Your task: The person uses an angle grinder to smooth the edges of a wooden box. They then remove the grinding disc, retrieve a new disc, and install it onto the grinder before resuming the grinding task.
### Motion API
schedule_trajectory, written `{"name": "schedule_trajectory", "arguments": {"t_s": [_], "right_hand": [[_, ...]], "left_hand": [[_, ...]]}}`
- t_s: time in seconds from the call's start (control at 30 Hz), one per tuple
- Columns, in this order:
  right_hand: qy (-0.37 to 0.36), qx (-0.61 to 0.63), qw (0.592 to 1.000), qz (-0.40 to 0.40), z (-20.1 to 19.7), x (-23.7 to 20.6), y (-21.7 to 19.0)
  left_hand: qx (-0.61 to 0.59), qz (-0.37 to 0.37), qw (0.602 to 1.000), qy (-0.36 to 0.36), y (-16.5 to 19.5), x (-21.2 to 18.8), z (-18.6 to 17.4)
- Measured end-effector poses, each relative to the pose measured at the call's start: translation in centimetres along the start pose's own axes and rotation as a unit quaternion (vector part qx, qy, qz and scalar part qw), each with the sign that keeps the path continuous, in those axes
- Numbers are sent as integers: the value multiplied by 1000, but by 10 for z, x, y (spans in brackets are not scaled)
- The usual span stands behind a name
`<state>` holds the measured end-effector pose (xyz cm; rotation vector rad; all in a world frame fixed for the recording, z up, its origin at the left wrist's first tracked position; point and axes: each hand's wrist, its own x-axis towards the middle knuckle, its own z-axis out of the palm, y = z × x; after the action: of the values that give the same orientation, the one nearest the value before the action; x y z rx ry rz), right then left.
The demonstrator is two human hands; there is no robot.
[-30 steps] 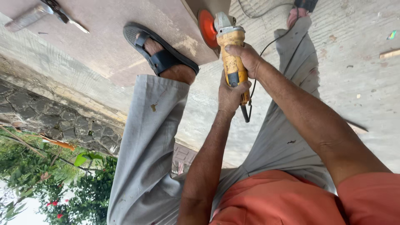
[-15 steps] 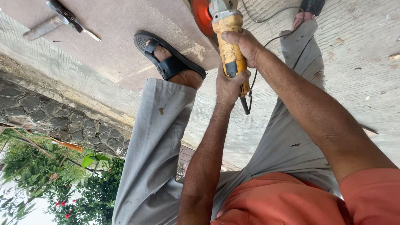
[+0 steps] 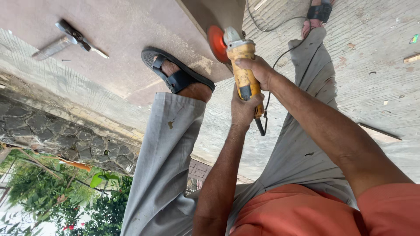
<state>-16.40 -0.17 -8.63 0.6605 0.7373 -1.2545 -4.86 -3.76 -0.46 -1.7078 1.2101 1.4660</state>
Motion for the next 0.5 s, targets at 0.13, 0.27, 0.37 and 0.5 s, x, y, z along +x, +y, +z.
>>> {"name": "schedule_trajectory", "arguments": {"t_s": [0.13,0.27,0.37,0.5], "right_hand": [[0,17,1000,-8,26,-5,-48],[-9,50,998,-27,47,-7,-92],[-16,34,999,-38,58,-2,-123],[-25,27,998,-59,78,5,-159]], "left_hand": [[-11,34,999,13,28,8,-5],[5,51,998,19,62,18,-10],[18,71,997,17,91,27,-14],[-7,99,995,17,130,32,-25]]}}
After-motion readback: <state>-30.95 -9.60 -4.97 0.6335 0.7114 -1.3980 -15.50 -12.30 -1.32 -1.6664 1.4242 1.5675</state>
